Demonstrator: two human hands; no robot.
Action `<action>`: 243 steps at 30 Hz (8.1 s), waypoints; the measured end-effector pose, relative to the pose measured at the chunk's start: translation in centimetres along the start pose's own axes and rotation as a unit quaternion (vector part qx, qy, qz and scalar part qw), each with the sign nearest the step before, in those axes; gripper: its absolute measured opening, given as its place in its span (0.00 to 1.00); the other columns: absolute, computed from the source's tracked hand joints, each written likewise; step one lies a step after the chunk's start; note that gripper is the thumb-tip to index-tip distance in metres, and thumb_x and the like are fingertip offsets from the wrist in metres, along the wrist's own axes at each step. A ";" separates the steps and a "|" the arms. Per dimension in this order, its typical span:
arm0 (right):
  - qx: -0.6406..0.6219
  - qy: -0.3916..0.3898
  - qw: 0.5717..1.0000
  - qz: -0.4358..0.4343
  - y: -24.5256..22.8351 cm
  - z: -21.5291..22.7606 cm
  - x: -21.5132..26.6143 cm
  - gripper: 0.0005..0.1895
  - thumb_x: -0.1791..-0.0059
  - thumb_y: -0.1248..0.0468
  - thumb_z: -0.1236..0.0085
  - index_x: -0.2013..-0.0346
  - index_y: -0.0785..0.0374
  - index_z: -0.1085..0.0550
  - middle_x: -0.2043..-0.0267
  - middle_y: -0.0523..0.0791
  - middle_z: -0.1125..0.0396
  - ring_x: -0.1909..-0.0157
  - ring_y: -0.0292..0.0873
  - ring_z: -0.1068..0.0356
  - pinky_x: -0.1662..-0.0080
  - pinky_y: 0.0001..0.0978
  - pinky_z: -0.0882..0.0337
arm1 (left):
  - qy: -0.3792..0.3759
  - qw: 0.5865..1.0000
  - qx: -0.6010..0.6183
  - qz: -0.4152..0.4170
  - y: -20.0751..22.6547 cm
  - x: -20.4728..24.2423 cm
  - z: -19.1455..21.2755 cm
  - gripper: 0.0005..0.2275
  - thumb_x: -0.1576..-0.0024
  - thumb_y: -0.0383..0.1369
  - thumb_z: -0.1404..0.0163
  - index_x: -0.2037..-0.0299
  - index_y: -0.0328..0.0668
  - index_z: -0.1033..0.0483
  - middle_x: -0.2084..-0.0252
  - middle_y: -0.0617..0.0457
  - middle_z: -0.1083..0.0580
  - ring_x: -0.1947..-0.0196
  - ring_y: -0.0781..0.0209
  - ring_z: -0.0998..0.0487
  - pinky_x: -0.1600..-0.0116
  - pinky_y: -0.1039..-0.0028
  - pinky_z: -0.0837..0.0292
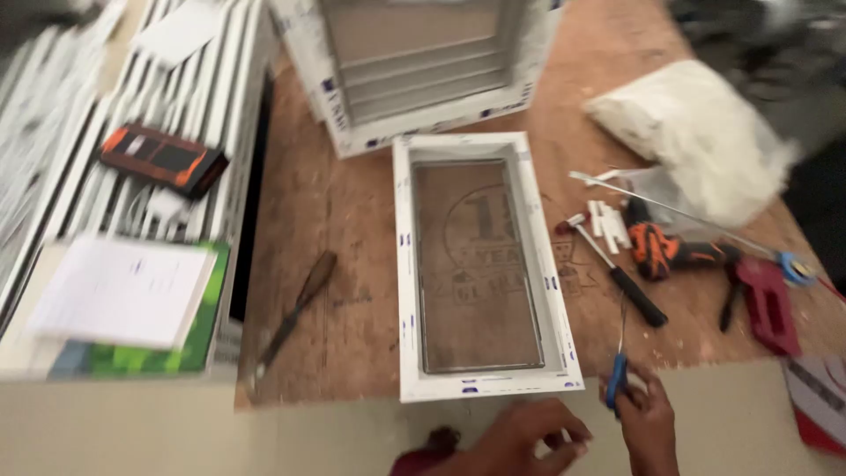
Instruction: Trimming a mesh screen with scissors to fit inside a window frame
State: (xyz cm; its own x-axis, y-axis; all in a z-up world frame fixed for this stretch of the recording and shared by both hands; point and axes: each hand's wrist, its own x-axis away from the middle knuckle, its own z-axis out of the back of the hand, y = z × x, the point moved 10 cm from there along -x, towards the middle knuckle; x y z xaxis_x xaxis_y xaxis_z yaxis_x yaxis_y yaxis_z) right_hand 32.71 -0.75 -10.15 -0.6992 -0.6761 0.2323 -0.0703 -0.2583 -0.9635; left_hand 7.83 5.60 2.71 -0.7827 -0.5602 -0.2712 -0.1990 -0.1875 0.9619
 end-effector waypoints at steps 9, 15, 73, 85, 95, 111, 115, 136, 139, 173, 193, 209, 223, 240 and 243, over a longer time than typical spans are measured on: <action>-0.005 -0.228 0.969 -0.100 2.2 -3.4 -12.8 0.29 0.50 0.68 0.48 0.32 0.65 0.35 0.51 0.56 0.25 0.49 0.51 0.27 0.48 0.41 0.29 | 0.181 0.932 -0.315 -0.013 1.5 -5.2 0.5 0.22 0.50 0.35 0.34 0.47 0.39 0.25 0.49 0.42 0.29 0.47 0.42 0.29 0.44 0.57 0.32; 0.083 -0.319 0.936 -0.125 9.0 -3.4 -18.4 0.32 0.52 0.62 0.43 0.33 0.64 0.35 0.50 0.59 0.25 0.47 0.59 0.26 0.48 0.45 0.27 | 0.292 0.871 -0.391 0.063 -0.7 -4.7 -0.2 0.13 0.49 0.26 0.41 0.54 0.42 0.22 0.51 0.45 0.28 0.48 0.43 0.31 0.45 0.56 0.35; 0.189 -0.366 0.905 0.106 -13.9 -8.8 -5.7 0.30 0.52 0.74 0.47 0.34 0.61 0.31 0.73 0.50 0.27 0.77 0.30 0.34 0.74 0.23 0.37 | 0.394 0.787 -0.471 -0.062 17.8 -0.8 8.5 0.13 0.44 0.30 0.38 0.50 0.46 0.22 0.40 0.50 0.28 0.36 0.49 0.28 0.33 0.62 0.28; 0.063 -0.377 0.902 0.198 -17.6 -10.0 -2.4 0.48 0.48 0.73 0.46 0.16 0.61 0.57 0.60 0.50 0.23 0.60 0.41 0.21 0.60 0.27 0.22 | 0.598 0.792 -0.123 -0.009 5.9 1.7 13.5 0.24 0.33 0.48 0.53 0.35 0.40 0.36 0.36 0.43 0.33 0.38 0.52 0.28 0.33 0.63 0.31; 0.145 -0.334 0.899 0.242 -17.6 -9.2 -8.3 0.34 0.50 0.74 0.48 0.28 0.66 0.41 0.60 0.50 0.26 0.58 0.40 0.26 0.56 0.29 0.27 | 0.559 0.789 -0.015 0.252 -8.0 2.7 15.8 0.27 0.38 0.51 0.59 0.35 0.41 0.33 0.41 0.41 0.26 0.41 0.53 0.25 0.37 0.68 0.34; 0.201 -0.070 0.923 0.320 -13.1 1.2 -19.6 0.17 0.45 0.68 0.37 0.44 0.75 0.27 0.55 0.46 0.30 0.58 0.34 0.32 0.55 0.25 0.33 | 0.353 0.884 0.259 0.164 -2.8 -4.7 11.5 0.28 0.44 0.30 0.44 0.32 0.42 0.37 0.55 0.46 0.20 0.65 0.59 0.18 0.61 0.69 0.18; 0.087 -0.091 0.952 0.280 -7.8 5.8 -24.7 0.10 0.41 0.68 0.40 0.52 0.76 0.26 0.56 0.47 0.27 0.54 0.34 0.29 0.46 0.23 0.29 | 0.284 0.930 0.216 0.089 1.5 -6.7 10.6 0.36 0.43 0.25 0.45 0.25 0.47 0.50 0.42 0.45 0.25 0.58 0.58 0.17 0.55 0.67 0.16; -0.094 -0.124 0.980 -0.124 -18.7 -0.5 -18.2 0.38 0.41 0.35 0.65 0.28 0.59 0.40 0.40 0.56 0.38 0.39 0.57 0.38 0.38 0.58 0.41 | 0.087 0.974 0.137 0.155 6.8 -7.4 8.2 0.39 0.41 0.22 0.56 0.19 0.59 0.56 0.43 0.53 0.22 0.63 0.68 0.26 0.52 0.76 0.22; -0.152 -0.219 0.964 -0.013 -20.8 -2.7 -19.8 0.37 0.36 0.39 0.61 0.25 0.65 0.42 0.35 0.57 0.36 0.33 0.55 0.36 0.36 0.49 0.36 | 0.066 0.981 0.063 0.172 7.5 -7.5 8.2 0.38 0.42 0.22 0.57 0.19 0.59 0.53 0.45 0.55 0.21 0.64 0.67 0.27 0.54 0.76 0.25; 0.219 -0.670 0.688 -0.173 -13.9 -20.3 -9.3 0.39 0.44 0.40 0.77 0.38 0.63 0.27 0.48 0.51 0.24 0.47 0.48 0.29 0.45 0.39 0.29 | -0.014 0.994 -0.097 0.047 10.5 -5.6 8.0 0.39 0.45 0.20 0.57 0.21 0.63 0.48 0.45 0.53 0.20 0.52 0.48 0.18 0.46 0.63 0.23; 0.299 -0.481 0.819 0.095 -27.1 -14.9 -17.5 0.26 0.60 0.54 0.30 0.55 0.66 0.27 0.71 0.53 0.26 0.70 0.47 0.25 0.66 0.41 0.25 | 0.067 0.990 -0.029 0.118 6.2 -3.2 10.6 0.36 0.41 0.22 0.55 0.21 0.57 0.50 0.51 0.52 0.20 0.59 0.58 0.20 0.50 0.67 0.23; 0.522 -0.146 0.636 0.550 -38.1 -18.5 -13.0 0.24 0.56 0.46 0.29 0.61 0.61 0.26 0.72 0.43 0.30 0.71 0.41 0.29 0.67 0.33 0.31 | 0.168 0.962 -0.109 0.185 3.9 -1.3 13.1 0.13 0.47 0.37 0.37 0.61 0.37 0.24 0.62 0.47 0.18 0.58 0.54 0.15 0.53 0.67 0.21; 0.465 -0.100 0.613 0.631 -39.5 -24.2 -14.3 0.28 0.49 0.46 0.24 0.62 0.64 0.29 0.69 0.44 0.33 0.72 0.36 0.33 0.67 0.24 0.33 | 0.326 0.930 -0.087 0.144 1.6 2.2 14.8 0.12 0.40 0.34 0.41 0.56 0.36 0.30 0.66 0.45 0.22 0.63 0.56 0.17 0.55 0.68 0.21; 0.485 -0.096 0.531 0.688 -31.3 -32.8 -20.7 0.25 0.48 0.46 0.27 0.61 0.60 0.31 0.61 0.41 0.33 0.61 0.43 0.34 0.51 0.39 0.36 | 0.337 0.890 0.110 0.288 -5.8 5.3 16.0 0.15 0.46 0.32 0.39 0.55 0.31 0.30 0.70 0.48 0.21 0.72 0.64 0.19 0.66 0.74 0.21; 0.478 -0.117 0.548 0.677 -29.0 -34.6 -21.0 0.25 0.46 0.46 0.29 0.59 0.61 0.31 0.62 0.44 0.35 0.59 0.47 0.35 0.54 0.41 0.39 | 0.350 0.877 0.102 0.312 -7.2 6.3 15.9 0.15 0.45 0.30 0.41 0.54 0.32 0.32 0.70 0.47 0.21 0.72 0.63 0.19 0.67 0.73 0.23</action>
State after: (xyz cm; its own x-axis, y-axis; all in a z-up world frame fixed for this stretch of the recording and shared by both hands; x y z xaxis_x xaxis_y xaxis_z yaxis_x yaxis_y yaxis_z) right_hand 24.87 44.81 8.32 0.4665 -0.7358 -0.4910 0.8830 0.4205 0.2087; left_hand -5.00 16.24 -5.34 -0.2364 -0.8741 0.4243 -0.0187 0.4406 0.8975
